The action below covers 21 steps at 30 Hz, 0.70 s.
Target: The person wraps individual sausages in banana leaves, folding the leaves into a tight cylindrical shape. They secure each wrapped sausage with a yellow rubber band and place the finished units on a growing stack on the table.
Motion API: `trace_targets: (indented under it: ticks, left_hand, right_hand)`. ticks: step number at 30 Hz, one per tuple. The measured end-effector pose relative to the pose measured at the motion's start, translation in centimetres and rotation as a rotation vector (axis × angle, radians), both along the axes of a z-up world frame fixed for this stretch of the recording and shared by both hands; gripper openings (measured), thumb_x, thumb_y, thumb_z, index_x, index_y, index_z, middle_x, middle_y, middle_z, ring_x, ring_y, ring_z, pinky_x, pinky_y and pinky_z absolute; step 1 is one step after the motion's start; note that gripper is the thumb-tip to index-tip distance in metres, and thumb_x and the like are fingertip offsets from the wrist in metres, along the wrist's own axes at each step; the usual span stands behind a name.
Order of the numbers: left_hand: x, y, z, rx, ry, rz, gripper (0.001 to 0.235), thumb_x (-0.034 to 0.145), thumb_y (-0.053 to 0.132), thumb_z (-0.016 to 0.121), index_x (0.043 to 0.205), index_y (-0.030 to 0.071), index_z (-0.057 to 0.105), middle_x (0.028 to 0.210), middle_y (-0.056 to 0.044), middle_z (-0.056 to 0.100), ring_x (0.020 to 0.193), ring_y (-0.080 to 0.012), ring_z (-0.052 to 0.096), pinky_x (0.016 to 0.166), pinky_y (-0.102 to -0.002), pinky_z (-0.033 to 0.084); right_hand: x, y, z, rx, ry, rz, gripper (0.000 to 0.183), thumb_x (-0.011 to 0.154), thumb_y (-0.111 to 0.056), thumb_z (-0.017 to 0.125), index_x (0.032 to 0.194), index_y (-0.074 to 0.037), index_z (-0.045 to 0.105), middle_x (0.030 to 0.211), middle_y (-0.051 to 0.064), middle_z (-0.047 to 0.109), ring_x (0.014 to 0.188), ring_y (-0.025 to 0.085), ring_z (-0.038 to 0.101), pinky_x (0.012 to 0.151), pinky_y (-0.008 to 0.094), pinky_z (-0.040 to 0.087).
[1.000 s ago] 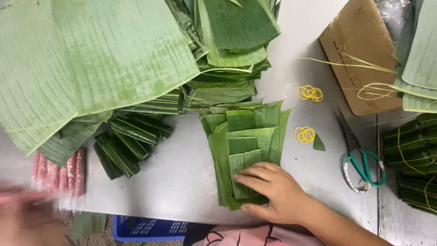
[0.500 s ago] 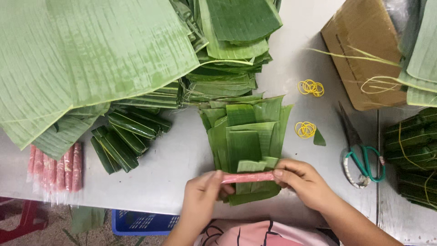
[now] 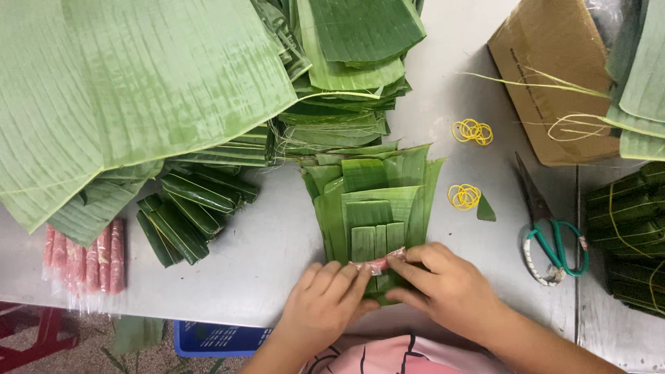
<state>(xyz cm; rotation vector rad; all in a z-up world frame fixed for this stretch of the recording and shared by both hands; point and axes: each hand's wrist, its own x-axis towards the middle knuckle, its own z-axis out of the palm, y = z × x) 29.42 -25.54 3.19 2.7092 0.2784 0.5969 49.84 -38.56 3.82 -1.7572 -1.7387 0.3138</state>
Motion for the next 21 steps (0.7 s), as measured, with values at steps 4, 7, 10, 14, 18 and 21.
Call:
trace_targets:
  ticks: [4, 7, 10, 14, 18, 21]
  left_hand:
    - [0.8, 0.8, 0.3, -0.145, 0.049, -0.005, 0.037, 0.082, 0.024, 0.08, 0.111, 0.003, 0.071, 0.099, -0.008, 0.064, 0.098, -0.0292, 0.062, 0.085, -0.044, 0.05]
    - [2.5, 2.4, -0.3, -0.323, 0.213, 0.087, 0.02, 0.089, 0.025, 0.08, 0.102, 0.01, 0.075, 0.091, -0.006, 0.065, 0.089, -0.0284, 0.062, 0.082, -0.043, 0.05]
    - [3.5, 3.6, -0.7, -0.245, 0.045, 0.088, 0.019, 0.085, 0.023, 0.08, 0.097, 0.01, 0.071, 0.097, -0.006, 0.067, 0.094, -0.0285, 0.063, 0.087, -0.043, 0.051]
    - [3.2, 4.1, -0.6, -0.183, 0.072, -0.156, 0.029, 0.084, 0.021, 0.08, 0.105, 0.003, 0.07, 0.097, -0.011, 0.066, 0.095, -0.0312, 0.062, 0.084, -0.043, 0.052]
    - [3.5, 5.4, -0.8, -0.452, 0.161, -0.076, 0.027, 0.082, 0.023, 0.082, 0.101, 0.008, 0.071, 0.094, -0.007, 0.069, 0.092, -0.0283, 0.064, 0.082, -0.041, 0.053]
    - [4.5, 6.8, -1.2, -0.392, 0.105, -0.032, 0.021, 0.081, 0.025, 0.083, 0.095, 0.013, 0.073, 0.091, -0.004, 0.068, 0.089, -0.0264, 0.063, 0.079, -0.039, 0.053]
  right_hand:
    - [1.1, 0.2, -0.5, -0.135, 0.004, 0.1, 0.043, 0.071, -0.026, 0.083, 0.109, -0.009, 0.073, 0.104, 0.01, 0.069, 0.084, 0.033, 0.069, 0.069, 0.04, 0.056]
    - [1.7, 1.4, -1.6, -0.143, 0.031, 0.054, 0.03, 0.086, -0.022, 0.079, 0.114, -0.013, 0.073, 0.104, 0.002, 0.068, 0.089, 0.026, 0.069, 0.075, 0.037, 0.057]
    - [2.1, 2.1, -2.0, -0.148, -0.012, 0.106, 0.024, 0.084, -0.015, 0.072, 0.108, -0.014, 0.072, 0.116, 0.005, 0.07, 0.094, 0.027, 0.07, 0.073, 0.037, 0.057]
    - [2.3, 2.2, -1.5, -0.15, -0.069, 0.149, 0.032, 0.081, -0.03, 0.077, 0.104, -0.01, 0.07, 0.102, 0.009, 0.068, 0.084, 0.031, 0.066, 0.068, 0.043, 0.055]
    - [2.9, 3.1, -1.0, -0.302, -0.019, 0.077, 0.03, 0.084, -0.03, 0.077, 0.11, -0.015, 0.072, 0.098, 0.005, 0.07, 0.09, 0.028, 0.067, 0.074, 0.041, 0.056]
    - [3.3, 3.8, -1.1, -0.19, -0.093, 0.056, 0.03, 0.084, -0.025, 0.075, 0.112, -0.016, 0.072, 0.109, 0.004, 0.071, 0.102, 0.028, 0.067, 0.082, 0.04, 0.056]
